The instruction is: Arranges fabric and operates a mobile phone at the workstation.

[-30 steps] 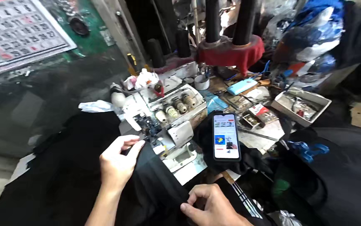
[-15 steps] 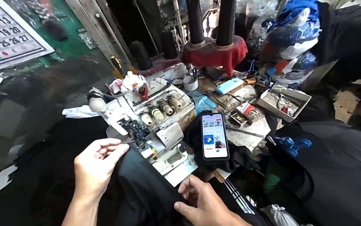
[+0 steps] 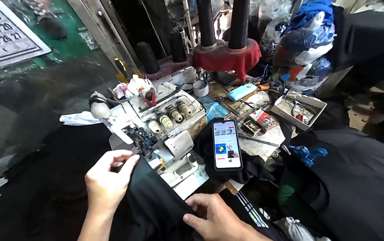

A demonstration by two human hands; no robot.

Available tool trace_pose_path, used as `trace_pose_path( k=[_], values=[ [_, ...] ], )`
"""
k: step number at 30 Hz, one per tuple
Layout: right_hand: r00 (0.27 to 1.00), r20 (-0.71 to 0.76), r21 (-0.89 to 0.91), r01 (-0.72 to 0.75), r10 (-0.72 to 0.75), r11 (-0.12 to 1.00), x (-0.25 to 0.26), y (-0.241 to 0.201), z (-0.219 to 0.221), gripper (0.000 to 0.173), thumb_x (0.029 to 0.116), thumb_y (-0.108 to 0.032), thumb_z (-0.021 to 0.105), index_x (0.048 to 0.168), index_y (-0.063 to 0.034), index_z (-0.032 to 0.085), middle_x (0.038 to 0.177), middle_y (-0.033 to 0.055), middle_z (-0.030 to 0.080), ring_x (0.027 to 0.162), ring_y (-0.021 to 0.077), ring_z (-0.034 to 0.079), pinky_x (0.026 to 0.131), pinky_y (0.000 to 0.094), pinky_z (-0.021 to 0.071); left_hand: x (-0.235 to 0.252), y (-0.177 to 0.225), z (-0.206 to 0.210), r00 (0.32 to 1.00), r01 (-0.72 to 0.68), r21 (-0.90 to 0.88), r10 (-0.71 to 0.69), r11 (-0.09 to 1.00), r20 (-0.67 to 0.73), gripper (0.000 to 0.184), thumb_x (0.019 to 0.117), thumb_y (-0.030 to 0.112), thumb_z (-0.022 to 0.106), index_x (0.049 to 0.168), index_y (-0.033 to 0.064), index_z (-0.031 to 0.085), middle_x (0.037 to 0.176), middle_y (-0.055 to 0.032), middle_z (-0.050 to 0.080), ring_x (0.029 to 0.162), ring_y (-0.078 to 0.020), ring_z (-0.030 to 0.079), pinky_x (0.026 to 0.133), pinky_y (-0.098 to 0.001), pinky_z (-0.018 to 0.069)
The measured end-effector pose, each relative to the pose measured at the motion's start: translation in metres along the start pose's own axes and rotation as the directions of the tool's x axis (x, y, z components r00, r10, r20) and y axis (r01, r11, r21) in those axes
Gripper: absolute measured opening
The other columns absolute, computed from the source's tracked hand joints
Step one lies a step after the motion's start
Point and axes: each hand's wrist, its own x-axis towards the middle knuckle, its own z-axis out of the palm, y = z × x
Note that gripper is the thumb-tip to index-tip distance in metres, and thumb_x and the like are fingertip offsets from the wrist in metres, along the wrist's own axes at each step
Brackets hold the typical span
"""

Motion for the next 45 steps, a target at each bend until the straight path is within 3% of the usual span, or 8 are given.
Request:
trace_pose_path(
  k=[7,12,18,20,24,31,37,45],
  values=[
    [0.999,-0.024,-0.076,0.042,-0.044,0.996,-0.001,0.007,-0.004,0.021,0.1008,-0.03,0.065,0.11,-0.0124,0.072,0.095,-0.0013,0.073,0.083,0.0075,0.069,0.077,0.0309,0.0605,-0.002,0.0,0.002,1.0,-0.008,-0.035,0.008,0.999,-0.017,0.025,0.09,0.028,0.077,0.106,0.0098,0.073,0.095,0.0025,0.074,0.083,-0.0039,0.07,0.073,-0.0229,0.0596],
    [0.993,0.075,-0.331,0.109,-0.089,0.937,-0.013,-0.018,-0.025,0.028,0.1012,-0.029,0.065,0.127,-0.0186,0.069,0.117,-0.0004,0.069,0.096,0.0085,0.069,0.083,0.0308,0.0619,-0.003,-0.001,0.003,1.0,-0.01,-0.026,0.009,1.0,-0.018,0.025,0.0905,0.028,0.076,0.106,0.0091,0.073,0.095,0.0015,0.074,0.082,-0.0036,0.069,0.073,-0.022,0.0588],
    [0.812,-0.443,-0.455,0.161,-0.38,0.876,-0.011,-0.057,-0.112,0.023,0.0971,-0.019,0.066,0.119,-0.0127,0.069,0.094,-0.0028,0.07,0.068,0.0079,0.065,0.056,0.0291,0.0595,-0.003,0.0,0.002,1.0,-0.013,-0.027,0.013,1.0,-0.016,0.025,0.0911,0.028,0.076,0.107,0.0087,0.072,0.097,0.0012,0.074,0.083,-0.0035,0.068,0.073,-0.0222,0.0575],
    [0.747,-0.542,-0.543,0.038,-0.385,0.839,-0.001,-0.058,-0.14,0.039,0.0936,-0.022,0.07,0.131,-0.013,0.062,0.114,0.0026,0.066,0.089,0.0129,0.068,0.067,0.033,0.0616,-0.002,-0.001,0.003,1.0,-0.023,-0.015,0.022,1.0,-0.014,0.025,0.0919,0.029,0.075,0.107,0.0088,0.073,0.096,0.0003,0.073,0.082,-0.0042,0.068,0.073,-0.0229,0.0576],
    [0.838,-0.514,-0.43,-0.067,-0.183,0.9,0.017,-0.053,-0.16,0.085,0.0836,-0.023,0.075,0.159,-0.0249,0.035,0.152,0.0061,0.045,0.126,0.0202,0.058,0.088,0.0425,0.0598,-0.002,-0.001,0.003,0.999,-0.037,-0.011,0.037,0.999,-0.013,0.027,0.092,0.029,0.075,0.107,0.007,0.072,0.096,-0.001,0.074,0.083,-0.0046,0.069,0.074,-0.0231,0.0579],
    [0.832,-0.541,-0.269,-0.032,-0.124,0.963,0.042,-0.047,-0.168,0.064,0.0978,-0.016,0.067,0.155,-0.0171,0.039,0.127,0.0083,0.067,0.082,0.0173,0.072,0.069,0.0358,0.063,-0.002,-0.004,0.003,1.0,-0.028,-0.021,0.027,0.999,-0.004,0.029,0.0918,0.028,0.076,0.108,0.0043,0.071,0.095,-0.003,0.073,0.081,-0.0053,0.068,0.073,-0.0232,0.0577],
    [0.911,-0.412,-0.141,-0.023,-0.038,0.99,0.025,-0.048,-0.169,0.098,0.0842,-0.006,0.072,0.163,-0.0347,0.022,0.14,0.0034,0.058,0.084,0.0197,0.073,0.066,0.0379,0.0653,-0.002,-0.01,0.006,1.0,0.005,-0.054,-0.005,0.999,-0.014,0.027,0.0915,0.028,0.076,0.106,0.0057,0.071,0.094,-0.0017,0.072,0.078,-0.0058,0.067,0.07,-0.0225,0.0561],
    [0.858,-0.512,-0.115,-0.025,-0.037,0.993,0.03,-0.045,-0.164,0.077,0.093,-0.008,0.065,0.159,-0.0306,0.033,0.122,0.0057,0.07,0.08,0.0206,0.073,0.062,0.0346,0.0635,-0.002,-0.011,0.006,1.0,0.015,-0.048,-0.016,0.999,-0.018,0.027,0.091,0.028,0.076,0.106,0.0058,0.071,0.093,-0.0012,0.072,0.078,-0.0058,0.067,0.069,-0.0224,0.0559]
  ],
)
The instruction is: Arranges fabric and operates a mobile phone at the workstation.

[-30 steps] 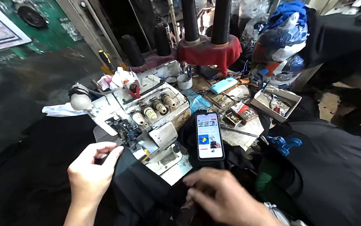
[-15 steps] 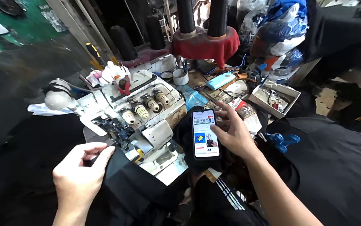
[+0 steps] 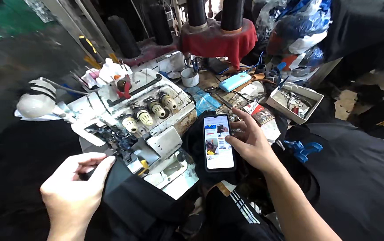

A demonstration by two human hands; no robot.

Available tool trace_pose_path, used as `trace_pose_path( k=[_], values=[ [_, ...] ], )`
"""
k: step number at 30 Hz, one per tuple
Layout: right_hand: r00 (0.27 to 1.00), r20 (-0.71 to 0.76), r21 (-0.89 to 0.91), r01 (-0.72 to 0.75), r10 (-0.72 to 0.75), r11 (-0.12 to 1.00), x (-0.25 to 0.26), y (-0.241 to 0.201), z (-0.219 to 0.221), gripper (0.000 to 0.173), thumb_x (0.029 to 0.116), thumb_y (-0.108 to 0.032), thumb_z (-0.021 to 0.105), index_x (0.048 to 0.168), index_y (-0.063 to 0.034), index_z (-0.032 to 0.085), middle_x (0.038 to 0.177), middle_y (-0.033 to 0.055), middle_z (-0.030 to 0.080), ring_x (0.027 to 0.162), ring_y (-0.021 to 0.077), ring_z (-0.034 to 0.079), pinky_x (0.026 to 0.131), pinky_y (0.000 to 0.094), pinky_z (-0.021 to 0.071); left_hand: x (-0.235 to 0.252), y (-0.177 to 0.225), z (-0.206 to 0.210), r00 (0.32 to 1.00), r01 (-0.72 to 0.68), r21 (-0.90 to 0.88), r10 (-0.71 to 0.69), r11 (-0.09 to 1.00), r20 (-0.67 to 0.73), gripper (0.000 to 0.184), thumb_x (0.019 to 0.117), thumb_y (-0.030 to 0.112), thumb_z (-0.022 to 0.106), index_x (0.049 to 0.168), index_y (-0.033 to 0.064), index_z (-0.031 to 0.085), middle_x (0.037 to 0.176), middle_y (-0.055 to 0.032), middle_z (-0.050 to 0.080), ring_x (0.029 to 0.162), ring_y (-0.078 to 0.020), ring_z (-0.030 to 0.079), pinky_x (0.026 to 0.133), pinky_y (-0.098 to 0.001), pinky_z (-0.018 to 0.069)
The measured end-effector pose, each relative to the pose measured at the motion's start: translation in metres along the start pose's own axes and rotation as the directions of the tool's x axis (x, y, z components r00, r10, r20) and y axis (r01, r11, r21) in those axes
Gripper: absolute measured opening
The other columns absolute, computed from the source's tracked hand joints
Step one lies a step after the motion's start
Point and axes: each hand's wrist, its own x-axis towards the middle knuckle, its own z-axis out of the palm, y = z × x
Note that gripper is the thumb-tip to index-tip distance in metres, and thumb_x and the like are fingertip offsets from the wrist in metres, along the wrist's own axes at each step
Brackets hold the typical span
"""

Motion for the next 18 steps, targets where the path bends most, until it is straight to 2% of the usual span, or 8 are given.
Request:
trace_pose_path(
  k=[4,7,10,13,15,16,18],
  values=[
    [1.0,0.021,0.041,-0.014,0.013,0.999,-0.0017,-0.0024,-0.0025,0.068,0.099,-0.014,0.063,0.159,-0.0299,0.035,0.128,0.0076,0.067,0.087,0.022,0.073,0.068,0.0355,0.0639,-0.0009,-0.0037,0.0005,1.0,-0.005,0.008,0.005,1.0,-0.006,0.027,0.0909,0.028,0.076,0.106,0.0069,0.071,0.093,-0.0003,0.072,0.079,-0.0056,0.066,0.07,-0.0225,0.0555],
    [0.997,0.083,0.046,-0.015,0.011,0.999,-0.0031,-0.0021,-0.0051,0.085,0.0908,-0.009,0.069,0.161,-0.0322,0.028,0.13,0.0051,0.066,0.083,0.0208,0.073,0.064,0.0356,0.0637,-0.0014,-0.0078,0.0003,1.0,-0.007,0.013,0.007,1.0,-0.004,0.027,0.0911,0.029,0.077,0.106,0.0074,0.071,0.094,-0.0005,0.072,0.079,-0.0062,0.066,0.069,-0.0226,0.0557],
    [0.992,0.127,0.03,0.009,-0.012,1.0,-0.0019,-0.0002,-0.0058,0.1,0.0834,-0.003,0.071,0.164,-0.0325,0.02,0.133,0.005,0.062,0.082,0.0203,0.072,0.066,0.0369,0.065,-0.0006,-0.0082,0.0005,1.0,-0.02,0.005,0.02,1.0,-0.002,0.027,0.0911,0.028,0.077,0.107,0.006,0.07,0.094,-0.0014,0.072,0.078,-0.0065,0.066,0.07,-0.023,0.056],
    [0.998,0.064,0.042,0.022,-0.025,0.999,0.0012,0.0017,-0.0036,0.086,0.0891,-0.002,0.068,0.162,-0.027,0.028,0.128,0.0063,0.067,0.085,0.02,0.074,0.069,0.036,0.0652,-0.0004,-0.0079,0.0006,1.0,-0.021,0.005,0.021,1.0,-0.002,0.028,0.091,0.027,0.076,0.107,0.0048,0.07,0.095,-0.0022,0.072,0.079,-0.0069,0.067,0.071,-0.0232,0.0566],
    [1.0,0.004,0.049,0.013,-0.013,0.999,0.0046,0.0024,-0.0026,0.069,0.0977,-0.008,0.063,0.159,-0.0217,0.035,0.126,0.0081,0.068,0.091,0.0192,0.073,0.073,0.0346,0.0641,-0.0007,-0.0083,0.0001,1.0,-0.022,0.009,0.022,1.0,-0.002,0.028,0.0912,0.027,0.076,0.107,0.0049,0.07,0.095,-0.0019,0.072,0.08,-0.0067,0.067,0.071,-0.0232,0.0567],
    [1.0,-0.009,0.055,0.007,-0.007,0.998,0.0045,0.002,-0.003,0.065,0.1,-0.012,0.062,0.158,-0.022,0.036,0.126,0.0081,0.067,0.092,0.0188,0.072,0.073,0.0335,0.0632,-0.0008,-0.0087,-0.0001,1.0,-0.025,0.009,0.025,1.0,-0.001,0.028,0.0913,0.027,0.076,0.107,0.005,0.07,0.095,-0.0019,0.072,0.08,-0.0069,0.067,0.071,-0.0235,0.0569],
    [1.0,0.011,0.07,0.011,-0.012,0.997,0.0006,0.0006,-0.0049,0.07,0.0974,-0.012,0.063,0.159,-0.0262,0.034,0.124,0.0078,0.067,0.089,0.0206,0.072,0.068,0.0338,0.0632,-0.0009,-0.009,0.0003,1.0,-0.025,0.006,0.025,1.0,-0.007,0.028,0.091,0.027,0.076,0.107,0.005,0.071,0.095,-0.002,0.072,0.08,-0.0076,0.068,0.071,-0.0242,0.0572]
  ],
)
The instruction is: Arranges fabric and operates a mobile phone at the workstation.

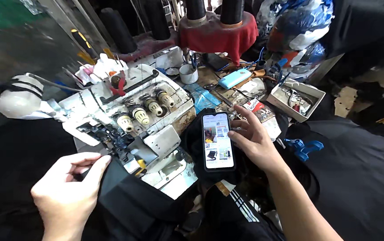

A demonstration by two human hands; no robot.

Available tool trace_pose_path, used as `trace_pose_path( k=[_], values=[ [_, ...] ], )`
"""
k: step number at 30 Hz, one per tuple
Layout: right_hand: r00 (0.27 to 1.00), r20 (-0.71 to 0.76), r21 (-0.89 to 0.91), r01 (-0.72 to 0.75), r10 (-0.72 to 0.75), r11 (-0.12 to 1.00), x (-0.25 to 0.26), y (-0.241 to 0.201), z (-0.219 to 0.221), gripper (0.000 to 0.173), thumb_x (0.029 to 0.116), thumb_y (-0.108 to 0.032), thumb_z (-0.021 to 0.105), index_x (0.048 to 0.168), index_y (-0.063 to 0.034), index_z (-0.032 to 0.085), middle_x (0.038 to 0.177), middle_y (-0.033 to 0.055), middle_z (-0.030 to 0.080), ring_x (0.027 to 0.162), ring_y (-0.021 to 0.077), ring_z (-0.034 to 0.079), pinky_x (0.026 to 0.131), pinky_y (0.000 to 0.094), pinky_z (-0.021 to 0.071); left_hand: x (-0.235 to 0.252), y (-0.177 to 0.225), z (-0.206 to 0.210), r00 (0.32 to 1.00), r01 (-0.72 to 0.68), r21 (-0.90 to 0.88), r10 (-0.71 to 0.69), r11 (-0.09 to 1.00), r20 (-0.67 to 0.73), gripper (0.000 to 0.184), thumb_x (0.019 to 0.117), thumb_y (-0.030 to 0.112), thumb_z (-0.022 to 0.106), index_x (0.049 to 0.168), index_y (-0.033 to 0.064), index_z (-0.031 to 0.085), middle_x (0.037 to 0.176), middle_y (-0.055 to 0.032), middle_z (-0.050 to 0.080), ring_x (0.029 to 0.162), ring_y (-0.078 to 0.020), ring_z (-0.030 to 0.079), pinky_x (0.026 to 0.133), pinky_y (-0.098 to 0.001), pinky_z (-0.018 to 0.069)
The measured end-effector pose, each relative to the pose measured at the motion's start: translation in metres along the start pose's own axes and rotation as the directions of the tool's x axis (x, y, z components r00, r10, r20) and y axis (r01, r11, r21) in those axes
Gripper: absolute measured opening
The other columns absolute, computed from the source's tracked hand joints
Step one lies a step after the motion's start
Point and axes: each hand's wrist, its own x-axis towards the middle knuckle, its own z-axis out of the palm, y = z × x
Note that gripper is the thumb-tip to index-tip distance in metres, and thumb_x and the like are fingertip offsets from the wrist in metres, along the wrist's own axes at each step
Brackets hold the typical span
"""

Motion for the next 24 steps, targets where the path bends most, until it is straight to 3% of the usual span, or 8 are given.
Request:
trace_pose_path(
  k=[3,5,8,10,12,18,21,24],
  values=[
    [0.997,0.07,-0.024,0.03,-0.028,0.999,-0.0034,0.0009,-0.002,0.092,0.085,-0.005,0.069,0.163,-0.0291,0.026,0.13,0.0059,0.065,0.089,0.0215,0.073,0.067,0.0361,0.0649,-0.0002,0.0018,0.0004,1.0,0.012,0.005,-0.012,1.0,-0.001,0.028,0.0913,0.027,0.076,0.107,0.0044,0.07,0.095,-0.002,0.072,0.08,-0.0067,0.067,0.071,-0.0232,0.0567],
    [0.998,0.066,-0.038,0.022,-0.02,0.999,-0.0035,0.0009,-0.0013,0.095,0.084,-0.003,0.07,0.163,-0.0293,0.025,0.131,0.0053,0.064,0.087,0.0203,0.073,0.066,0.0347,0.0643,-0.0002,0.0017,0.0006,1.0,0.006,-0.001,-0.006,1.0,-0.003,0.028,0.0914,0.027,0.076,0.107,0.0035,0.07,0.094,-0.0026,0.072,0.079,-0.0071,0.067,0.071,-0.0237,0.0567],
    [1.0,0.003,-0.026,0.004,-0.004,1.0,0.0018,0.001,0.0023,0.08,0.0898,-0.003,0.067,0.16,-0.0236,0.033,0.124,0.007,0.068,0.084,0.0191,0.073,0.069,0.0335,0.0638,-0.0002,0.0012,0.0009,1.0,0.001,-0.003,-0.001,1.0,-0.009,0.027,0.0912,0.026,0.076,0.106,0.0045,0.07,0.094,-0.0019,0.071,0.079,-0.0061,0.066,0.071,-0.0229,0.0561],
    [1.0,-0.026,-0.038,0.01,-0.011,0.999,0.0032,0.0011,0.0034,0.065,0.0991,-0.009,0.062,0.158,-0.0209,0.037,0.122,0.008,0.069,0.088,0.0186,0.073,0.072,0.033,0.0632,-0.0003,0.0012,0.0009,1.0,0.002,0.003,-0.002,1.0,-0.009,0.027,0.0909,0.027,0.077,0.106,0.0056,0.071,0.094,-0.0013,0.072,0.079,-0.0063,0.067,0.071,-0.0233,0.0564],
    [0.999,-0.042,-0.049,0.005,-0.007,0.999,-0.0006,-0.0006,0.0035,0.057,0.1042,-0.017,0.058,0.157,-0.0246,0.039,0.118,0.0074,0.07,0.084,0.019,0.072,0.065,0.0319,0.0619,-0.0006,0.0023,0.0011,1.0,0.003,0.0,-0.003,1.0,-0.009,0.027,0.0913,0.028,0.077,0.106,0.0058,0.071,0.093,-0.0012,0.072,0.078,-0.0062,0.067,0.07,-0.0232,0.0562],
    [0.998,0.069,-0.057,0.017,-0.013,0.998,-0.0043,-0.0008,0.001,0.096,0.0838,-0.001,0.071,0.163,-0.0308,0.025,0.131,0.0042,0.064,0.078,0.02,0.072,0.061,0.0358,0.0644,-0.001,-0.0008,0.0021,1.0,0.009,-0.009,-0.009,1.0,-0.012,0.026,0.0915,0.028,0.076,0.106,0.0069,0.071,0.093,-0.0009,0.072,0.079,-0.0069,0.067,0.07,-0.024,0.0568],
    [0.999,0.034,-0.06,0.007,-0.005,0.998,-0.0015,0.0002,0.003,0.088,0.0876,-0.003,0.068,0.162,-0.026,0.028,0.127,0.0051,0.067,0.081,0.0185,0.073,0.066,0.034,0.064,-0.0013,-0.0008,0.0018,1.0,0.009,-0.011,-0.009,1.0,-0.012,0.026,0.0917,0.028,0.076,0.106,0.0071,0.071,0.094,-0.0005,0.072,0.079,-0.0065,0.067,0.07,-0.0237,0.0566],
    [0.999,-0.033,-0.057,0.011,-0.013,0.998,0.0038,0.0007,0.0055,0.064,0.1002,-0.011,0.063,0.158,-0.0195,0.037,0.123,0.0083,0.068,0.09,0.0178,0.073,0.074,0.0334,0.0633,-0.0009,0.002,0.0014,1.0,0.013,-0.01,-0.013,1.0,-0.009,0.027,0.0915,0.028,0.076,0.107,0.0067,0.071,0.095,-0.0009,0.072,0.079,-0.0061,0.067,0.071,-0.023,0.056]
  ],
)
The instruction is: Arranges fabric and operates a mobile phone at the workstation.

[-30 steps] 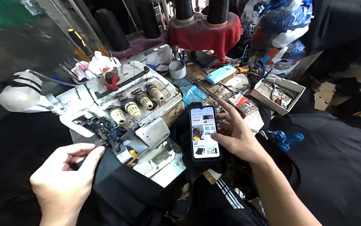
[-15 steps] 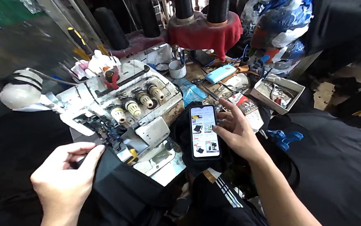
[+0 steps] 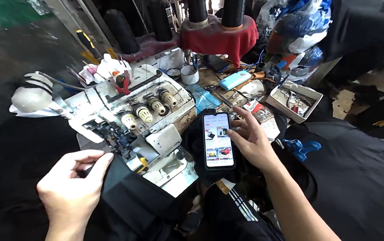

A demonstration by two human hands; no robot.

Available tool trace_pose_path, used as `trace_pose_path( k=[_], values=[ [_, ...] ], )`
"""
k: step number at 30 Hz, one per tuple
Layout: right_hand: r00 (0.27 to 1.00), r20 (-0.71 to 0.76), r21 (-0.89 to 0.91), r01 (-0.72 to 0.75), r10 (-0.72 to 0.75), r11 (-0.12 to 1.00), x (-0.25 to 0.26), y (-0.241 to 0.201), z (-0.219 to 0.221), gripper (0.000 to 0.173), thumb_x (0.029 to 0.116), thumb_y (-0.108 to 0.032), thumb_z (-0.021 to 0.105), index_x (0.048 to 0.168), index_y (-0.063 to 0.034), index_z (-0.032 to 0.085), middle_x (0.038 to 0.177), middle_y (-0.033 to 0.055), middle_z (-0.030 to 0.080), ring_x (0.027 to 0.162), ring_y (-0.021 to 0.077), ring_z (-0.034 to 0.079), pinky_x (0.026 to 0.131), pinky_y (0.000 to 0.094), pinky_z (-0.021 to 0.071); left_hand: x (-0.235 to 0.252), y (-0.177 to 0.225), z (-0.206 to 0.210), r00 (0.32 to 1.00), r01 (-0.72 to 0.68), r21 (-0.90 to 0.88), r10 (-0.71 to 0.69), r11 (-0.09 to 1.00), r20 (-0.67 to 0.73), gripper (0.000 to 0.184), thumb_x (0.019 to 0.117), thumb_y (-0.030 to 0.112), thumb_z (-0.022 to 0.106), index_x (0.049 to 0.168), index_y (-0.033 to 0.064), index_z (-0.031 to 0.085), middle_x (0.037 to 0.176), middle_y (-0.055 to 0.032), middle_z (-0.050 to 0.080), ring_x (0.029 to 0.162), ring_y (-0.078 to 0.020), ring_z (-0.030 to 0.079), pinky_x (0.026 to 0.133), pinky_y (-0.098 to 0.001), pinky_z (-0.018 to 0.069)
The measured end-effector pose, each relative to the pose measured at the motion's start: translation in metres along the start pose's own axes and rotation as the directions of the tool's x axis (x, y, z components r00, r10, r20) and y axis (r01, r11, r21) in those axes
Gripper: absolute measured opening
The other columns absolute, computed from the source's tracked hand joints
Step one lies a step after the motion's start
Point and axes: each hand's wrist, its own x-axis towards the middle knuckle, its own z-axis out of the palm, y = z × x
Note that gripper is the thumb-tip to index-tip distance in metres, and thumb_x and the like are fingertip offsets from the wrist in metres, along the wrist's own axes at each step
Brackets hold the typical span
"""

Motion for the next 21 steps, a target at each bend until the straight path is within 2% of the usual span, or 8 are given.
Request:
trace_pose_path(
  k=[2,3,6,9,12,15,19,21],
  values=[
    [1.0,-0.007,0.0,-0.007,0.007,1.0,-0.001,-0.0008,0.0001,0.058,0.1034,-0.018,0.06,0.157,-0.0215,0.039,0.122,0.0078,0.068,0.089,0.0173,0.071,0.072,0.0321,0.0618,0.0001,0.0006,-0.0002,1.0,-0.004,-0.005,0.004,1.0,-0.002,0.027,0.0915,0.028,0.076,0.106,0.0062,0.071,0.094,-0.0008,0.072,0.079,-0.006,0.067,0.07,-0.0226,0.0559],
    [1.0,0.012,0.006,-0.01,0.01,1.0,-0.0031,-0.0015,-0.0007,0.062,0.1019,-0.018,0.061,0.158,-0.0235,0.037,0.123,0.0074,0.068,0.088,0.0181,0.072,0.07,0.0328,0.0623,-0.0001,0.0006,-0.0004,1.0,-0.003,-0.004,0.003,1.0,-0.001,0.026,0.0915,0.028,0.076,0.106,0.0062,0.071,0.094,-0.001,0.072,0.079,-0.0062,0.067,0.07,-0.0227,0.0561],
    [0.995,0.096,0.002,-0.002,0.002,1.0,-0.0078,-0.0023,-0.0026,0.089,0.0883,-0.008,0.071,0.162,-0.031,0.027,0.129,0.005,0.064,0.076,0.0199,0.071,0.061,0.0354,0.0639,-0.0005,-0.0015,0.0002,1.0,-0.004,-0.001,0.004,1.0,-0.004,0.026,0.0917,0.027,0.076,0.106,0.0058,0.071,0.094,-0.0018,0.072,0.08,-0.0068,0.067,0.071,-0.0238,0.0569],
    [0.994,0.106,0.014,-0.007,0.005,1.0,-0.0053,-0.0004,-0.0018,0.095,0.0846,-0.003,0.072,0.163,-0.0291,0.026,0.13,0.0045,0.064,0.082,0.0198,0.072,0.066,0.0357,0.0646,-0.0009,-0.0043,0.0006,1.0,0.003,-0.004,-0.003,1.0,-0.004,0.026,0.0918,0.027,0.076,0.107,0.0063,0.071,0.095,-0.0014,0.072,0.08,-0.0073,0.067,0.071,-0.0244,0.0572],
    [0.997,0.078,0.053,-0.021,0.016,0.998,-0.0017,0.0002,0.0006,0.086,0.0878,-0.002,0.068,0.161,-0.0225,0.029,0.127,0.0067,0.066,0.088,0.0197,0.073,0.073,0.0353,0.0646,-0.0008,-0.0026,0.0006,1.0,0.003,-0.012,-0.003,1.0,-0.01,0.027,0.0914,0.027,0.077,0.107,0.0062,0.071,0.094,-0.0014,0.072,0.079,-0.0079,0.068,0.071,-0.0245,0.0574],
    [0.998,0.054,0.015,-0.013,0.012,1.0,-0.0067,-0.0011,0.0016,0.083,0.0912,-0.002,0.065,0.161,-0.028,0.029,0.127,0.0042,0.067,0.082,0.0192,0.072,0.065,0.0337,0.0638,-0.001,-0.004,0.001,1.0,-0.001,-0.015,0.001,1.0,-0.016,0.026,0.0914,0.027,0.077,0.107,0.0062,0.071,0.094,-0.0015,0.072,0.079,-0.0084,0.068,0.071,-0.0249,0.0571],
    [0.998,0.053,0.012,-0.014,0.013,1.0,-0.0089,-0.0016,0.0004,0.074,0.0967,-0.008,0.062,0.161,-0.0293,0.031,0.128,0.0046,0.067,0.083,0.0198,0.073,0.066,0.0336,0.064,-0.0018,-0.0032,0.0007,1.0,0.007,-0.006,-0.007,1.0,-0.015,0.026,0.0918,0.027,0.076,0.107,0.0064,0.071,0.095,-0.001,0.072,0.079,-0.0071,0.067,0.071,-0.0242,0.0564],
    [0.997,0.077,0.029,-0.001,-0.001,1.0,-0.0093,-0.0021,-0.0007,0.077,0.0952,-0.007,0.064,0.161,-0.0279,0.029,0.128,0.0053,0.067,0.081,0.02,0.073,0.065,0.0339,0.0638,-0.0019,-0.0023,0.0005,1.0,0.01,-0.011,-0.01,1.0,-0.016,0.026,0.0918,0.027,0.076,0.107,0.0066,0.071,0.095,-0.0011,0.072,0.079,-0.0069,0.067,0.07,-0.0238,0.0564]
  ],
)
